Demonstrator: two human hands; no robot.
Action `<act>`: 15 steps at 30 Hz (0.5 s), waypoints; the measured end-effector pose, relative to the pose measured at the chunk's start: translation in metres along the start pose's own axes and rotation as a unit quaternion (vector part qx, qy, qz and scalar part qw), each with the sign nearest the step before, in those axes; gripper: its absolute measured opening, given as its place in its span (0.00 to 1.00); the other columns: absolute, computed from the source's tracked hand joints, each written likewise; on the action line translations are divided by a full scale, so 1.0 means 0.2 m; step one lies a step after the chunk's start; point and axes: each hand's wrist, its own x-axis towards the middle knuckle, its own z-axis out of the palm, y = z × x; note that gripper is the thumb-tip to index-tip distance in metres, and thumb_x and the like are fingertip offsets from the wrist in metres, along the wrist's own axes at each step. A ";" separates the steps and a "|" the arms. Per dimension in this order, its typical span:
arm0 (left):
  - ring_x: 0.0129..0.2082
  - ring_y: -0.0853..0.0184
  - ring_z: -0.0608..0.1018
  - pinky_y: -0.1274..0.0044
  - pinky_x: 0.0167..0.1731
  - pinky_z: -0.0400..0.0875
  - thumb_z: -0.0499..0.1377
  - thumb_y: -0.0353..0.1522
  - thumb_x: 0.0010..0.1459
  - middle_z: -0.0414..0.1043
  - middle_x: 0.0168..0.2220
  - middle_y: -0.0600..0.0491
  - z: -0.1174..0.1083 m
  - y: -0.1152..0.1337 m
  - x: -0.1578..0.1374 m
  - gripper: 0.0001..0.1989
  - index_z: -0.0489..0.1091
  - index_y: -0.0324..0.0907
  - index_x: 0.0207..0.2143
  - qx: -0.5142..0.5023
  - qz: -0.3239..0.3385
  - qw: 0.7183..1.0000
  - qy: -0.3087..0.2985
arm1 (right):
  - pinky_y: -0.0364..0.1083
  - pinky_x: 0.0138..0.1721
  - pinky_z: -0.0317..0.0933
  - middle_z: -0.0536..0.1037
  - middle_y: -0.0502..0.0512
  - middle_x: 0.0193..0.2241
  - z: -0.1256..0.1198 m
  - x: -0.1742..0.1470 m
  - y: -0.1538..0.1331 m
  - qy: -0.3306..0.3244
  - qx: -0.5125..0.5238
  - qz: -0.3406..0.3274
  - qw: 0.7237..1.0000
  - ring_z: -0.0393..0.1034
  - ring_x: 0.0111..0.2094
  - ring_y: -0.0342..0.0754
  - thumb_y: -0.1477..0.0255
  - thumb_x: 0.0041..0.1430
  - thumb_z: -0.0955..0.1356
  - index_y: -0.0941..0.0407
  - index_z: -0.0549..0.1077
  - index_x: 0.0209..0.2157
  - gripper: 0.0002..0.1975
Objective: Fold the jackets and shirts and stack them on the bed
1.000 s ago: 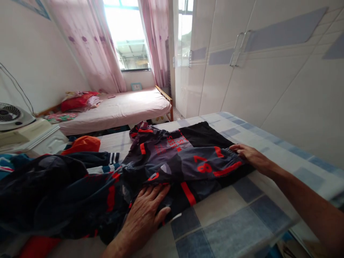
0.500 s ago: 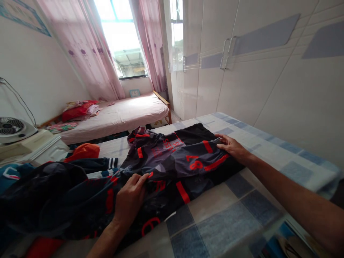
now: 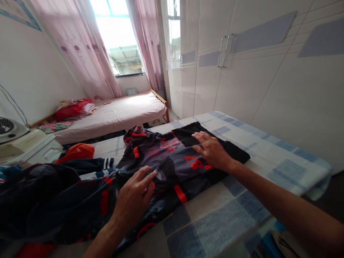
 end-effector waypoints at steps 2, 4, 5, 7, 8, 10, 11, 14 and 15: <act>0.59 0.58 0.64 0.64 0.55 0.64 0.48 0.33 0.62 0.62 0.59 0.48 0.08 0.04 0.05 0.20 0.65 0.43 0.55 0.004 0.015 1.000 -0.005 | 0.55 0.60 0.48 0.61 0.58 0.61 0.06 0.00 -0.18 -0.074 0.042 -0.069 0.994 0.49 0.63 0.54 0.58 0.64 0.56 0.55 0.60 0.60 0.27; 0.62 0.56 0.60 0.60 0.57 0.60 0.49 0.36 0.62 0.59 0.62 0.47 0.18 0.05 0.06 0.23 0.60 0.42 0.59 0.019 0.031 0.999 -0.029 | 0.56 0.61 0.45 0.57 0.56 0.63 0.15 -0.02 -0.25 -0.148 0.066 -0.114 0.980 0.46 0.64 0.53 0.55 0.64 0.54 0.53 0.59 0.61 0.29; 0.62 0.56 0.59 0.59 0.57 0.59 0.49 0.39 0.62 0.58 0.62 0.47 0.22 0.04 0.05 0.25 0.58 0.42 0.60 0.024 0.031 0.998 -0.043 | 0.57 0.61 0.44 0.56 0.56 0.63 0.20 -0.04 -0.24 -0.174 0.066 -0.120 0.975 0.46 0.64 0.53 0.54 0.63 0.54 0.52 0.58 0.61 0.29; 0.63 0.56 0.58 0.58 0.57 0.59 0.48 0.43 0.63 0.57 0.63 0.47 0.28 0.01 0.02 0.27 0.55 0.42 0.62 0.027 0.015 0.997 -0.065 | 0.58 0.61 0.42 0.56 0.56 0.63 0.26 -0.08 -0.12 -0.196 0.043 -0.097 0.975 0.46 0.64 0.54 0.52 0.63 0.54 0.52 0.59 0.61 0.31; 0.63 0.56 0.58 0.59 0.57 0.58 0.47 0.44 0.63 0.56 0.63 0.47 0.29 -0.01 0.00 0.28 0.54 0.42 0.62 0.027 0.005 0.997 -0.074 | 0.58 0.61 0.42 0.56 0.57 0.63 0.27 -0.09 -0.03 -0.194 0.021 -0.070 0.978 0.46 0.64 0.54 0.52 0.62 0.54 0.53 0.59 0.61 0.31; 0.64 0.57 0.56 0.59 0.58 0.56 0.45 0.46 0.63 0.54 0.63 0.49 0.29 -0.03 -0.02 0.29 0.53 0.43 0.63 0.021 -0.010 0.996 -0.090 | 0.57 0.61 0.44 0.56 0.60 0.63 0.28 -0.12 0.16 -0.175 -0.032 -0.005 0.984 0.47 0.64 0.54 0.52 0.63 0.52 0.56 0.59 0.61 0.33; 0.64 0.57 0.56 0.59 0.59 0.56 0.45 0.47 0.63 0.54 0.64 0.49 0.29 -0.03 -0.02 0.30 0.52 0.44 0.63 0.017 -0.014 0.995 -0.097 | 0.57 0.61 0.44 0.57 0.60 0.62 0.27 -0.12 0.25 -0.163 -0.065 0.022 0.984 0.47 0.64 0.55 0.52 0.63 0.52 0.57 0.59 0.61 0.33; 0.64 0.57 0.54 0.59 0.60 0.53 0.43 0.48 0.63 0.51 0.65 0.51 0.27 -0.02 -0.03 0.31 0.51 0.44 0.63 0.002 -0.030 0.993 -0.113 | 0.60 0.60 0.46 0.59 0.59 0.62 0.26 -0.13 0.43 -0.138 -0.135 0.075 0.978 0.50 0.63 0.58 0.54 0.62 0.53 0.56 0.60 0.60 0.32; 0.65 0.57 0.53 0.59 0.60 0.52 0.43 0.49 0.62 0.50 0.65 0.51 0.27 -0.02 -0.02 0.31 0.50 0.44 0.64 -0.004 -0.037 0.992 -0.118 | 0.60 0.59 0.47 0.60 0.59 0.61 0.26 -0.13 0.46 -0.139 -0.145 0.079 0.976 0.51 0.62 0.58 0.54 0.62 0.53 0.55 0.61 0.60 0.31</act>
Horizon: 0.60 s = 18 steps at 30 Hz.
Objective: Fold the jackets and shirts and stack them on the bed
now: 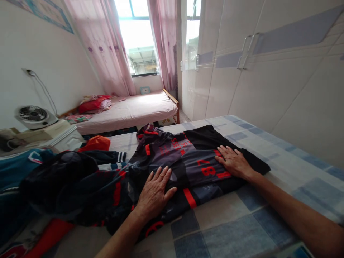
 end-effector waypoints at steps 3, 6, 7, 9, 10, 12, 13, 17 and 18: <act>0.65 0.58 0.53 0.60 0.61 0.51 0.44 0.49 0.62 0.51 0.65 0.51 -0.03 0.00 0.02 0.32 0.52 0.45 0.63 -0.030 -0.008 0.999 -0.021 | 0.59 0.58 0.50 0.62 0.61 0.60 0.01 0.01 0.04 -0.011 -0.020 -0.016 1.000 0.54 0.61 0.58 0.58 0.63 0.52 0.56 0.63 0.58 0.29; 0.61 0.62 0.62 0.69 0.58 0.58 0.43 0.47 0.63 0.59 0.62 0.52 -0.11 -0.05 0.08 0.26 0.63 0.47 0.57 -0.064 -0.039 0.997 -0.009 | 0.59 0.56 0.53 0.65 0.64 0.58 -0.02 0.06 0.06 0.009 -0.014 -0.017 1.000 0.55 0.60 0.60 0.60 0.63 0.52 0.60 0.66 0.56 0.28; 0.59 0.64 0.65 0.72 0.56 0.60 0.43 0.45 0.63 0.61 0.61 0.53 -0.15 -0.09 0.11 0.23 0.66 0.48 0.55 -0.066 -0.068 0.996 0.010 | 0.58 0.56 0.53 0.65 0.65 0.58 -0.04 0.10 0.06 0.026 0.000 -0.012 1.000 0.56 0.60 0.59 0.59 0.63 0.52 0.61 0.66 0.56 0.29; 0.57 0.64 0.67 0.74 0.54 0.61 0.45 0.42 0.63 0.63 0.60 0.53 -0.23 -0.20 0.21 0.21 0.67 0.48 0.53 -0.051 -0.152 0.986 0.053 | 0.56 0.56 0.55 0.66 0.65 0.57 -0.08 0.19 0.06 0.060 0.033 -0.004 0.998 0.57 0.59 0.57 0.58 0.63 0.52 0.62 0.64 0.56 0.30; 0.57 0.62 0.67 0.73 0.54 0.61 0.46 0.41 0.63 0.63 0.59 0.51 -0.27 -0.27 0.26 0.20 0.66 0.46 0.53 -0.040 -0.197 0.977 0.066 | 0.56 0.56 0.56 0.66 0.64 0.57 -0.11 0.25 0.05 0.071 0.044 -0.006 0.997 0.57 0.59 0.56 0.58 0.63 0.53 0.61 0.63 0.57 0.29; 0.56 0.56 0.68 0.68 0.53 0.61 0.47 0.39 0.62 0.65 0.57 0.44 -0.30 -0.41 0.38 0.22 0.65 0.40 0.54 -0.030 -0.272 0.959 0.070 | 0.56 0.55 0.56 0.66 0.63 0.58 -0.15 0.38 0.03 0.074 0.052 -0.020 0.996 0.57 0.59 0.56 0.60 0.63 0.54 0.60 0.63 0.57 0.27; 0.55 0.53 0.69 0.66 0.51 0.62 0.47 0.39 0.61 0.66 0.55 0.39 -0.30 -0.48 0.44 0.23 0.66 0.37 0.52 -0.033 -0.300 0.951 0.063 | 0.57 0.55 0.57 0.65 0.62 0.58 -0.16 0.44 0.02 0.068 0.050 -0.027 0.996 0.57 0.59 0.56 0.62 0.63 0.55 0.59 0.62 0.57 0.26; 0.49 0.47 0.73 0.65 0.43 0.67 0.52 0.46 0.56 0.71 0.48 0.33 -0.25 -0.71 0.63 0.26 0.70 0.32 0.46 -0.069 -0.371 0.925 0.031 | 0.58 0.54 0.57 0.65 0.61 0.58 -0.13 0.70 -0.02 0.020 0.013 -0.041 0.999 0.56 0.59 0.57 0.69 0.62 0.56 0.58 0.62 0.58 0.24; 0.47 0.47 0.74 0.67 0.41 0.68 0.53 0.47 0.54 0.73 0.46 0.34 -0.23 -0.75 0.67 0.27 0.71 0.33 0.44 -0.081 -0.380 0.921 0.028 | 0.58 0.54 0.56 0.65 0.61 0.58 -0.12 0.76 -0.02 0.009 0.001 -0.041 0.999 0.55 0.60 0.57 0.71 0.61 0.56 0.57 0.62 0.58 0.24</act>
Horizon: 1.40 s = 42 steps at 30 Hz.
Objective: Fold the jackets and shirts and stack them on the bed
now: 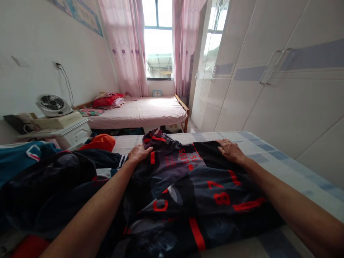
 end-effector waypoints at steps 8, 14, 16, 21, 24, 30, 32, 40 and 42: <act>0.42 0.61 0.77 0.75 0.39 0.67 0.55 0.39 0.56 0.77 0.36 0.48 0.09 -0.03 0.22 0.12 0.74 0.42 0.35 -0.115 0.008 0.993 0.022 | 0.59 0.52 0.54 0.69 0.59 0.55 0.15 0.33 0.06 -0.050 -0.028 -0.006 0.998 0.58 0.58 0.57 0.81 0.53 0.59 0.52 0.68 0.54 0.27; 0.37 0.64 0.76 0.68 0.42 0.68 0.57 0.40 0.56 0.75 0.32 0.51 0.16 -0.05 0.23 0.13 0.71 0.39 0.31 -0.224 0.013 0.974 0.035 | 0.58 0.45 0.56 0.76 0.65 0.41 0.18 0.38 0.10 -0.019 -0.046 0.024 0.998 0.66 0.47 0.59 0.78 0.54 0.60 0.58 0.75 0.38 0.15; 0.34 0.64 0.77 0.71 0.37 0.69 0.58 0.40 0.53 0.74 0.27 0.52 0.15 -0.04 0.22 0.13 0.71 0.39 0.28 -0.282 0.021 0.959 0.010 | 0.58 0.45 0.55 0.76 0.63 0.42 0.17 0.36 0.11 0.005 -0.043 0.027 0.999 0.65 0.47 0.58 0.77 0.53 0.60 0.57 0.74 0.38 0.14; 0.25 0.65 0.76 0.75 0.27 0.70 0.61 0.39 0.40 0.75 0.25 0.51 0.01 0.01 0.11 0.16 0.72 0.37 0.32 -0.409 0.056 0.908 -0.072 | 0.56 0.47 0.52 0.75 0.59 0.42 0.08 0.27 0.16 0.085 -0.021 0.028 0.996 0.64 0.47 0.55 0.76 0.52 0.60 0.55 0.73 0.39 0.14; 0.25 0.66 0.75 0.77 0.26 0.69 0.61 0.36 0.39 0.76 0.26 0.53 -0.10 0.04 -0.01 0.17 0.72 0.38 0.33 -0.437 0.091 0.889 -0.107 | 0.54 0.45 0.53 0.76 0.58 0.38 0.03 0.15 0.20 0.148 0.006 0.014 0.989 0.65 0.44 0.54 0.75 0.51 0.60 0.56 0.72 0.35 0.12; 0.25 0.69 0.72 0.80 0.25 0.63 0.57 0.31 0.43 0.72 0.26 0.57 -0.14 -0.05 -0.33 0.10 0.73 0.39 0.31 -0.311 0.183 0.911 -0.201 | 0.51 0.42 0.53 0.75 0.56 0.36 0.03 -0.15 0.26 0.140 0.032 0.001 0.990 0.65 0.43 0.53 0.76 0.48 0.61 0.55 0.71 0.31 0.10; 0.24 0.70 0.70 0.80 0.23 0.60 0.55 0.30 0.44 0.70 0.24 0.58 -0.11 -0.10 -0.42 0.09 0.72 0.40 0.30 -0.227 0.210 0.928 -0.209 | 0.51 0.42 0.52 0.75 0.55 0.35 0.05 -0.23 0.27 0.113 0.034 -0.002 0.993 0.65 0.43 0.53 0.77 0.48 0.61 0.55 0.71 0.29 0.09; 0.30 0.67 0.73 0.77 0.31 0.63 0.51 0.27 0.47 0.70 0.28 0.55 -0.01 -0.12 -0.59 0.07 0.68 0.42 0.27 -0.105 0.256 0.954 -0.113 | 0.53 0.46 0.51 0.75 0.56 0.35 0.04 -0.33 0.22 0.060 0.067 0.029 0.996 0.64 0.44 0.52 0.79 0.49 0.61 0.54 0.72 0.28 0.10; 0.37 0.64 0.74 0.75 0.38 0.64 0.53 0.30 0.50 0.72 0.35 0.52 0.04 -0.12 -0.61 0.05 0.68 0.42 0.30 -0.091 0.257 0.959 -0.076 | 0.55 0.47 0.50 0.75 0.56 0.34 0.01 -0.33 0.19 0.028 0.101 0.051 0.993 0.64 0.44 0.54 0.81 0.47 0.61 0.55 0.71 0.25 0.10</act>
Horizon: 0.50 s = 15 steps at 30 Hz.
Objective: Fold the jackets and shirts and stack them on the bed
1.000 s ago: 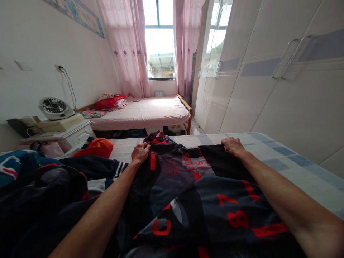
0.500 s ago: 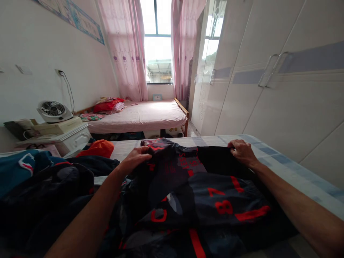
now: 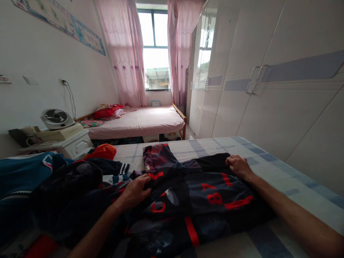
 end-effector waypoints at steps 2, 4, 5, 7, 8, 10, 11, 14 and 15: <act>0.43 0.60 0.74 0.73 0.44 0.64 0.53 0.36 0.54 0.72 0.43 0.48 0.06 -0.01 -0.01 0.11 0.69 0.42 0.37 0.009 -0.021 0.999 0.043 | 0.58 0.49 0.48 0.75 0.59 0.34 -0.03 0.02 -0.06 0.000 0.024 0.022 0.999 0.62 0.47 0.57 0.81 0.47 0.61 0.56 0.71 0.24 0.10; 0.46 0.58 0.73 0.71 0.46 0.64 0.50 0.40 0.58 0.72 0.46 0.45 0.11 -0.02 -0.02 0.16 0.69 0.40 0.42 0.020 -0.045 0.995 0.083 | 0.60 0.52 0.46 0.74 0.62 0.38 -0.06 0.07 -0.15 0.009 0.057 0.028 0.998 0.60 0.50 0.59 0.80 0.50 0.61 0.57 0.72 0.27 0.10; 0.46 0.58 0.73 0.70 0.46 0.64 0.49 0.40 0.59 0.72 0.46 0.44 0.13 -0.02 -0.02 0.17 0.70 0.40 0.42 0.026 -0.052 0.994 0.096 | 0.59 0.53 0.46 0.74 0.63 0.40 -0.06 0.11 -0.22 0.007 0.083 0.027 0.996 0.60 0.51 0.59 0.79 0.52 0.61 0.57 0.73 0.29 0.10; 0.45 0.58 0.74 0.70 0.45 0.65 0.49 0.39 0.59 0.72 0.44 0.45 0.16 -0.03 -0.02 0.16 0.71 0.41 0.41 0.037 -0.054 0.992 0.108 | 0.54 0.53 0.50 0.74 0.62 0.43 -0.05 0.19 -0.37 -0.017 0.150 0.016 0.988 0.62 0.50 0.55 0.75 0.56 0.61 0.57 0.73 0.34 0.10; 0.44 0.58 0.74 0.70 0.45 0.65 0.49 0.38 0.59 0.73 0.43 0.45 0.16 -0.03 -0.02 0.15 0.71 0.41 0.40 0.038 -0.053 0.992 0.110 | 0.52 0.52 0.53 0.74 0.61 0.43 -0.03 0.23 -0.46 -0.039 0.190 0.009 0.981 0.64 0.49 0.53 0.72 0.57 0.61 0.56 0.73 0.36 0.10; 0.43 0.59 0.75 0.71 0.43 0.65 0.49 0.37 0.60 0.73 0.41 0.46 0.17 -0.03 -0.02 0.13 0.71 0.42 0.37 0.036 -0.045 0.992 0.111 | 0.48 0.48 0.59 0.76 0.59 0.40 0.03 0.31 -0.64 -0.095 0.277 0.001 0.956 0.69 0.44 0.50 0.66 0.60 0.61 0.56 0.72 0.36 0.11; 0.42 0.60 0.75 0.72 0.42 0.66 0.49 0.36 0.60 0.73 0.40 0.47 0.17 -0.03 -0.02 0.12 0.70 0.42 0.36 0.038 -0.042 0.992 0.113 | 0.47 0.45 0.62 0.76 0.59 0.39 0.06 0.35 -0.73 -0.124 0.321 0.001 0.939 0.70 0.41 0.49 0.63 0.61 0.61 0.57 0.72 0.36 0.14; 0.39 0.61 0.75 0.72 0.39 0.65 0.50 0.34 0.59 0.72 0.36 0.48 0.17 -0.03 -0.02 0.09 0.69 0.44 0.33 0.050 -0.037 0.991 0.116 | 0.46 0.38 0.67 0.77 0.60 0.34 0.17 0.47 -0.96 -0.194 0.439 0.013 0.877 0.73 0.34 0.47 0.56 0.62 0.59 0.59 0.71 0.36 0.20; 0.39 0.61 0.74 0.72 0.39 0.65 0.50 0.33 0.59 0.72 0.36 0.49 0.17 -0.03 -0.02 0.08 0.68 0.44 0.32 0.053 -0.037 0.991 0.116 | 0.46 0.36 0.68 0.77 0.60 0.32 0.20 0.51 -1.02 -0.211 0.470 0.017 0.857 0.73 0.33 0.47 0.54 0.61 0.59 0.59 0.70 0.35 0.22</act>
